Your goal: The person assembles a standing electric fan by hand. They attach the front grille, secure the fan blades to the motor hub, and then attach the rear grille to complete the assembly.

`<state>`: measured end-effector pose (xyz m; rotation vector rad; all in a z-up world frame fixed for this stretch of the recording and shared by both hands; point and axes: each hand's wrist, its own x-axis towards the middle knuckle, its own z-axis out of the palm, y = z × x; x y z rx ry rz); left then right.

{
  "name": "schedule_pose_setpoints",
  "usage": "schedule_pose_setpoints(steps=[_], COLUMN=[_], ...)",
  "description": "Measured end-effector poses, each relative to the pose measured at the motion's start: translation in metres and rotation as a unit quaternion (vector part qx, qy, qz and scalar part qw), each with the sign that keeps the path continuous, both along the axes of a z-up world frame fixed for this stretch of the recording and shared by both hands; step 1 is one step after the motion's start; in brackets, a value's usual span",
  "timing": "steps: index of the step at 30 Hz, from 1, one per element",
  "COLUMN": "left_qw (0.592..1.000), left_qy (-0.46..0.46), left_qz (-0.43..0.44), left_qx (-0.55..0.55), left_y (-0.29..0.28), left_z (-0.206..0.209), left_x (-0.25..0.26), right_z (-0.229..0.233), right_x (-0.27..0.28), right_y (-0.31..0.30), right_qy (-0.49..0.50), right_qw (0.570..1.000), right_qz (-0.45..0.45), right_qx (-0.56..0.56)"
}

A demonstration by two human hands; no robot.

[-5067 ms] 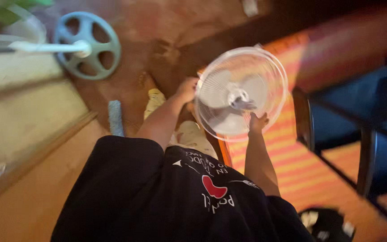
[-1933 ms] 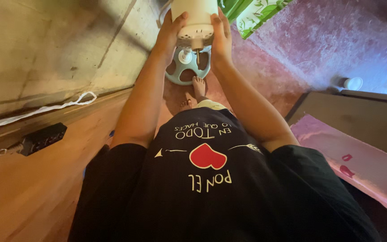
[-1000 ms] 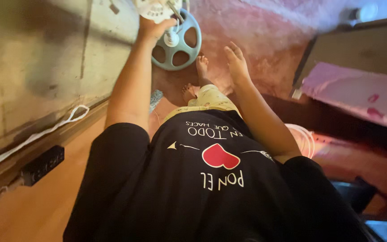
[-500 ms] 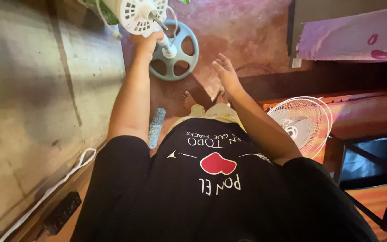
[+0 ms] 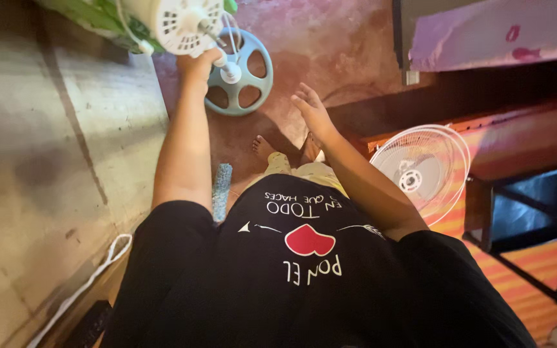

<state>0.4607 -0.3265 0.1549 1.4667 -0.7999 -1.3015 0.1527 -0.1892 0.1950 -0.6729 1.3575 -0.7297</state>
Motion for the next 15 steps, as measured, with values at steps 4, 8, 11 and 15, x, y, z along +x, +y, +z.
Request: schedule_pose_setpoints(steps=[4, 8, 11, 15], left_qw=[0.998, 0.99, 0.984, 0.965], left_qy=[0.041, 0.111, 0.166, 0.162], left_qz=[0.047, 0.023, 0.023, -0.087], left_qx=[0.029, -0.083, 0.065, 0.188], left_y=[0.009, 0.044, 0.079, 0.137], left_z=[-0.018, -0.047, -0.077, -0.11], left_x=[0.003, -0.01, -0.032, -0.089], right_z=[-0.014, -0.05, -0.095, -0.128], right_x=[-0.016, -0.047, -0.071, -0.121], right_y=[0.024, 0.079, 0.11, 0.168], right_qy=[0.022, -0.064, -0.101, -0.02], right_qw=[0.997, 0.984, 0.969, 0.96], right_qz=[-0.036, -0.146, -0.222, -0.268], right_qx=[0.059, 0.085, 0.031, 0.084])
